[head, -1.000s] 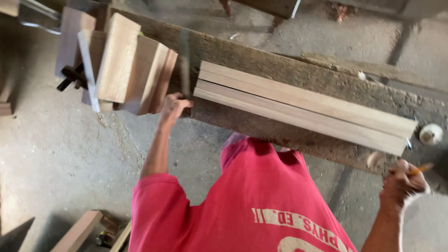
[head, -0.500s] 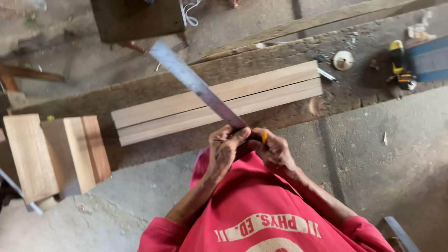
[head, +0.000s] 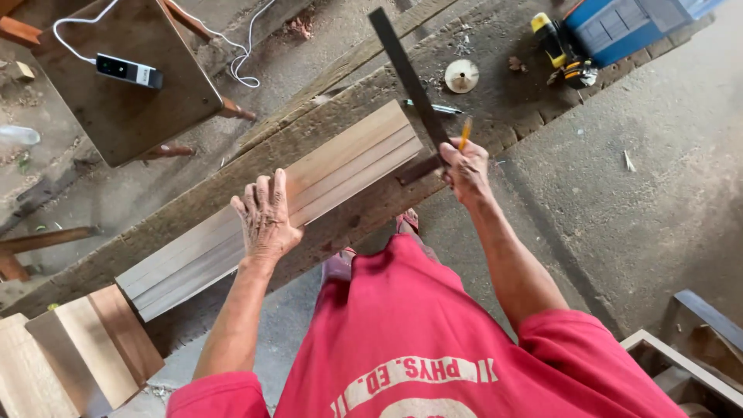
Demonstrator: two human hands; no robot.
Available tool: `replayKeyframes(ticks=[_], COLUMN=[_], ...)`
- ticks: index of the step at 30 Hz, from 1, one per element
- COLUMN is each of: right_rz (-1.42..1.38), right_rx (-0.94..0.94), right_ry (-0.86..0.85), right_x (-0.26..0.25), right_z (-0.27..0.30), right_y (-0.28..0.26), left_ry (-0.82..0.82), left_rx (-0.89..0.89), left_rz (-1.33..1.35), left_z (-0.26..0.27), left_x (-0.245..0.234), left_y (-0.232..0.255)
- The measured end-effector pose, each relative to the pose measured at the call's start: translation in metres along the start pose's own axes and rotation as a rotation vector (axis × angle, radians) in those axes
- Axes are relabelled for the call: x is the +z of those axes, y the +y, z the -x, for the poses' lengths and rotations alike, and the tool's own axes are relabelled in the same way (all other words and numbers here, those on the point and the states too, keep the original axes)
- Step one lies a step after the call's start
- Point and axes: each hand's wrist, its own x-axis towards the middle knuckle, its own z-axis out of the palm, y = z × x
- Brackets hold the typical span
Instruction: Measuring and marking wooden boards using a tape measure and try square.
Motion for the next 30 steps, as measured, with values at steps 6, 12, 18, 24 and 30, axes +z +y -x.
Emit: replayKeyframes(ticks=[6,12,18,24,30], right_rz=[-0.069,-0.041,0.002,-0.035,0.012], right_rx=[0.057,0.098,0.102,0.13,0.141], right_ry=[-0.078,-0.021,-0.087,-0.11,-0.092], right_x=[0.018,0.02,0.022,0.02,0.021], right_z=[-0.017,-0.026,-0.011,-0.017,-0.015], right_y=[0.016,0.03,0.01,0.017,0.011], left_ry=[0.047,0.071,-0.069,-0.053,0.293], left_rx=[0.01,0.045,-0.059,-0.05,-0.591], left_rz=[0.007,-0.018,-0.045,-0.035,0.495], left_z=[-0.002,-0.007,-0.009,0.007,0.068], left_x=[-0.014,-0.021,-0.019,0.002,-0.019], left_y=[0.012,0.026,0.026,0.0,-0.044])
